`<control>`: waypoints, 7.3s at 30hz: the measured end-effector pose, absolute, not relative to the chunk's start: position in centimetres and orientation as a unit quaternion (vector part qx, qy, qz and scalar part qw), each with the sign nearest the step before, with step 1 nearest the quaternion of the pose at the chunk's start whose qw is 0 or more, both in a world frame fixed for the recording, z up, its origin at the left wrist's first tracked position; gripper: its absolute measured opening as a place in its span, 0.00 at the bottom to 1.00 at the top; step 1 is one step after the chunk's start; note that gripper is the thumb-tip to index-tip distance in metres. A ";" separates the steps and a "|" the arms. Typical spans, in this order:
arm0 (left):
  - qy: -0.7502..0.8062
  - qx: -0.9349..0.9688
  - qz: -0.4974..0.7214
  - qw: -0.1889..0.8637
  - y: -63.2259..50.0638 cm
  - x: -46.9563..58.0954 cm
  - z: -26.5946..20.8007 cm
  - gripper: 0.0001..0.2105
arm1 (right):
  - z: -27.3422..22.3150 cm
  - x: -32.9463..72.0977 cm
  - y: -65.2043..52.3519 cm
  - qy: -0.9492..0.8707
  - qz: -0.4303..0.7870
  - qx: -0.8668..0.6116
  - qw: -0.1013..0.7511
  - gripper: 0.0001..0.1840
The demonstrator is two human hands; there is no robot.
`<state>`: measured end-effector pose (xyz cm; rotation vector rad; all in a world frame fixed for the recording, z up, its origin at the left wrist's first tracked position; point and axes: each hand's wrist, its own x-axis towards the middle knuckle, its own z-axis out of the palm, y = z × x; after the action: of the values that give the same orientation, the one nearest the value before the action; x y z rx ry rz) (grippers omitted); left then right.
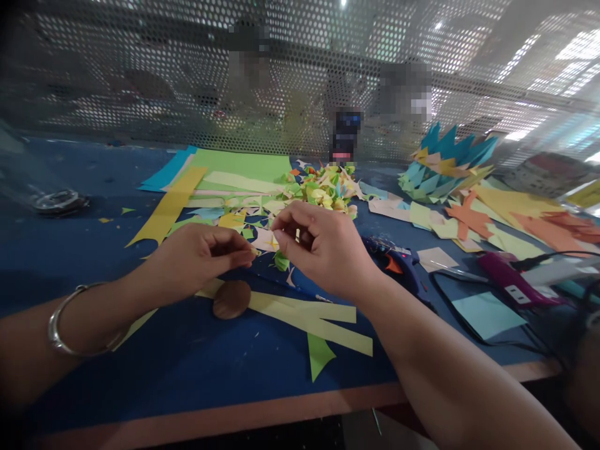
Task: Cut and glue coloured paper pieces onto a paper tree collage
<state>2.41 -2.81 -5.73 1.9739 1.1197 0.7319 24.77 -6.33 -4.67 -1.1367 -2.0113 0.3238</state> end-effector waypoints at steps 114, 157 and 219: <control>0.311 0.584 0.370 0.652 -3.2 2.4 -5.4 0.05 | -4.8 24.4 -6.5 -0.797 0.213 -0.417 0.381 0.04; 0.335 0.596 0.198 0.702 -2.6 2.1 -4.9 0.04 | -4.7 23.3 -7.3 -0.853 0.264 -0.360 0.270 0.08; 0.357 0.820 0.331 0.300 -4.0 1.9 -5.2 0.04 | -4.6 24.1 -6.6 -0.839 0.121 -0.415 0.331 0.04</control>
<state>1.91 -3.98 -5.18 2.1774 0.9462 0.8796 24.09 -6.65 -4.59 -1.0852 -2.1919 0.3174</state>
